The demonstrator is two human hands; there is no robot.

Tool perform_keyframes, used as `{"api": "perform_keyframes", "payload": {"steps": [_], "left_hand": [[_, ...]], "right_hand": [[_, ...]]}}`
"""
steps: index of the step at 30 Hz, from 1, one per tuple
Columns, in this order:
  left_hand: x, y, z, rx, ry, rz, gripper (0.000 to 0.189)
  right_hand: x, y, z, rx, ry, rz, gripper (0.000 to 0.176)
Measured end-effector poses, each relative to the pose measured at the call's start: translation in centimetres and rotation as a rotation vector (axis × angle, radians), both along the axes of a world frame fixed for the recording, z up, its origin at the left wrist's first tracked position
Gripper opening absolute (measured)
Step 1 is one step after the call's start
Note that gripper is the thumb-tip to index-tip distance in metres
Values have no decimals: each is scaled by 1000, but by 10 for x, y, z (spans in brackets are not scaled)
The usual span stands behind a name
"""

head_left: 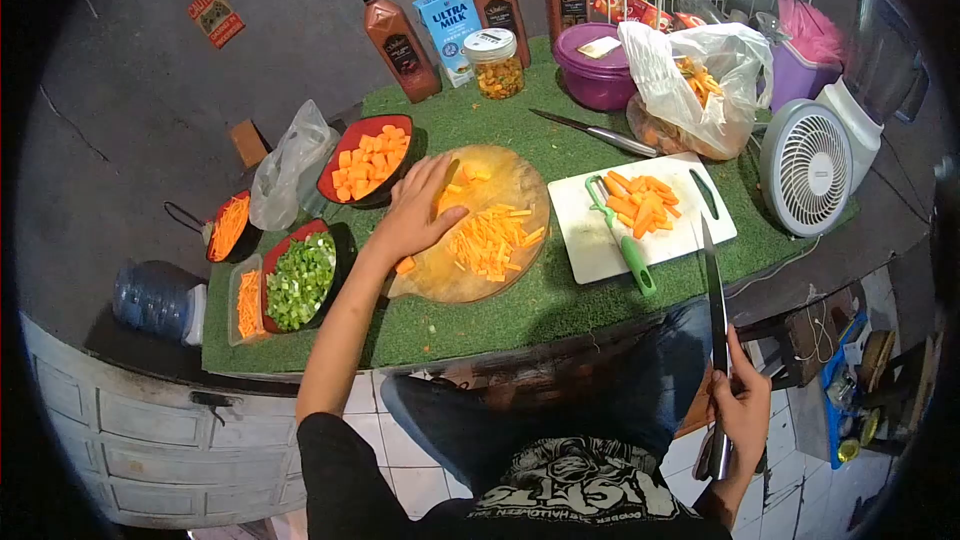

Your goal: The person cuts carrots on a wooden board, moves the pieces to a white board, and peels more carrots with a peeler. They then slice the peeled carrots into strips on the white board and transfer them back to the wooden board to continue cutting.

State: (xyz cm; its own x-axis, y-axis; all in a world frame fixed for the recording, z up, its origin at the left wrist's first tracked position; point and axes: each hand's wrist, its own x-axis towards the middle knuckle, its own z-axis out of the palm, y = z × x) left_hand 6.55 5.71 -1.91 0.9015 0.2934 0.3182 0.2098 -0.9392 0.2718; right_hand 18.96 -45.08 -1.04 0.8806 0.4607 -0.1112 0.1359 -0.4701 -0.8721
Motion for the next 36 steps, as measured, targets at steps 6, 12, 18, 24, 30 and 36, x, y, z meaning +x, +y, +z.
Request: {"api": "perform_keyframes", "payload": {"steps": [6, 12, 18, 24, 30, 36], "left_hand": [[28, 12, 4, 52, 62, -206, 52], [30, 17, -3, -119, -80, -182, 29], [23, 7, -3, -74, -177, -106, 19], [22, 13, -1, 165, -179, -91, 19], [24, 15, -2, 304, -114, -50, 19], [14, 11, 1, 316, -243, -169, 18]], "right_hand": [[-1, 6, 2, 18, 56, -9, 62], [-3, 15, 9, 37, 126, -30, 60], [-1, 9, -1, 36, 69, 11, 60], [-5, 6, 11, 44, 56, 3, 60], [-7, 5, 14, 47, 103, -3, 60], [-8, 7, 17, 61, 109, -13, 60]]}}
